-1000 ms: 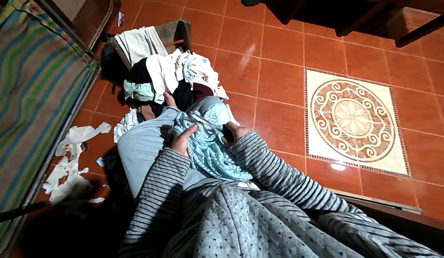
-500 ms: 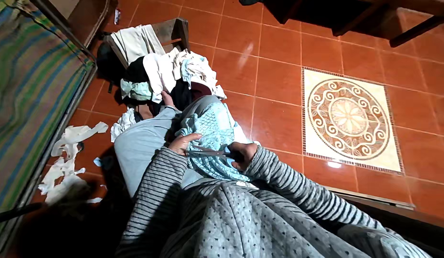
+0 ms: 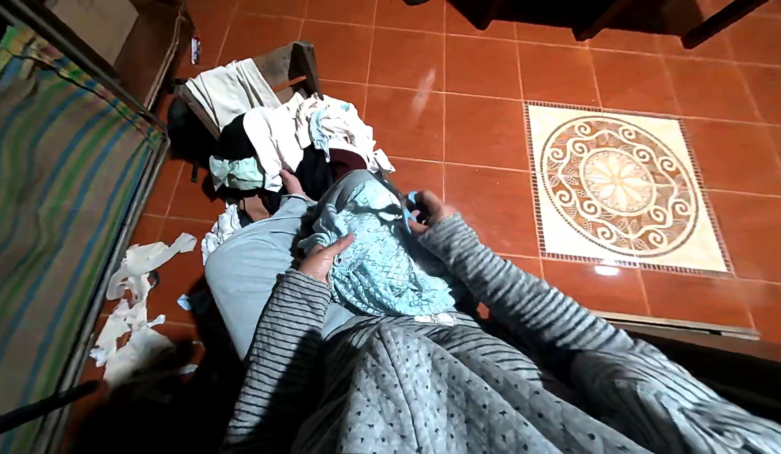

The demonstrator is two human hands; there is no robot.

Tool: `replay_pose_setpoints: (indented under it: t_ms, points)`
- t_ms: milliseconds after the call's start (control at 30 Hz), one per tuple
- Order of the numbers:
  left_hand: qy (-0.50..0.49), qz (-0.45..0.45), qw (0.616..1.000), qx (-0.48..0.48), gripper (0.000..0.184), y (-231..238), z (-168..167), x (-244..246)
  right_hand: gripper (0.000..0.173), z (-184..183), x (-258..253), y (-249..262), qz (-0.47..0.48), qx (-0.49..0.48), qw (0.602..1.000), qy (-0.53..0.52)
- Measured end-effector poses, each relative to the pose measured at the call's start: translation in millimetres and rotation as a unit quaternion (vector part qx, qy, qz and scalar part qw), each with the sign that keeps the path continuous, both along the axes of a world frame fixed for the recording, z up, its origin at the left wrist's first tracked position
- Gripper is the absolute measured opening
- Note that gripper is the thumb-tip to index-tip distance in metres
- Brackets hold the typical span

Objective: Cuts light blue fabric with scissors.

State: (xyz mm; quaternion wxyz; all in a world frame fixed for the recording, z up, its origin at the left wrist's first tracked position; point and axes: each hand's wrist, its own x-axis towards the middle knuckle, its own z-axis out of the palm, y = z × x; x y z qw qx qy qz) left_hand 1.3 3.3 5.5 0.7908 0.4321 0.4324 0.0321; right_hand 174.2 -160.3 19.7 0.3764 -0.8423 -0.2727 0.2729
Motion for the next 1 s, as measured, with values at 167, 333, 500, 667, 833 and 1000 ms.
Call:
replay_pose_setpoints:
  t_ms: [167,333,500,667,833,1000]
  points:
    - [-0.009,0.04,0.998,-0.041,0.029,0,-6,-5,0.061,-29,39,38,-0.054,-0.05,0.997,0.017]
    - [-0.024,0.095,0.992,-0.078,0.033,-4,-11,-11,0.047,-29,58,74,0.053,-0.098,0.993,-0.047]
    - [-0.099,0.099,0.986,-0.087,0.033,-5,-12,-16,0.041,-14,59,85,0.014,0.041,0.994,-0.102]
    - [-0.089,0.117,0.988,-0.043,0.034,-7,-9,-14,0.047,5,44,85,0.015,0.076,0.995,-0.058]
    - [-0.008,0.072,0.997,-0.018,0.04,-6,-15,-13,0.05,-27,20,41,0.051,0.153,0.983,-0.087]
    - [0.024,0.012,0.999,0.025,0.046,-10,-5,-9,0.05,-5,-19,-20,0.079,0.083,0.992,0.047]
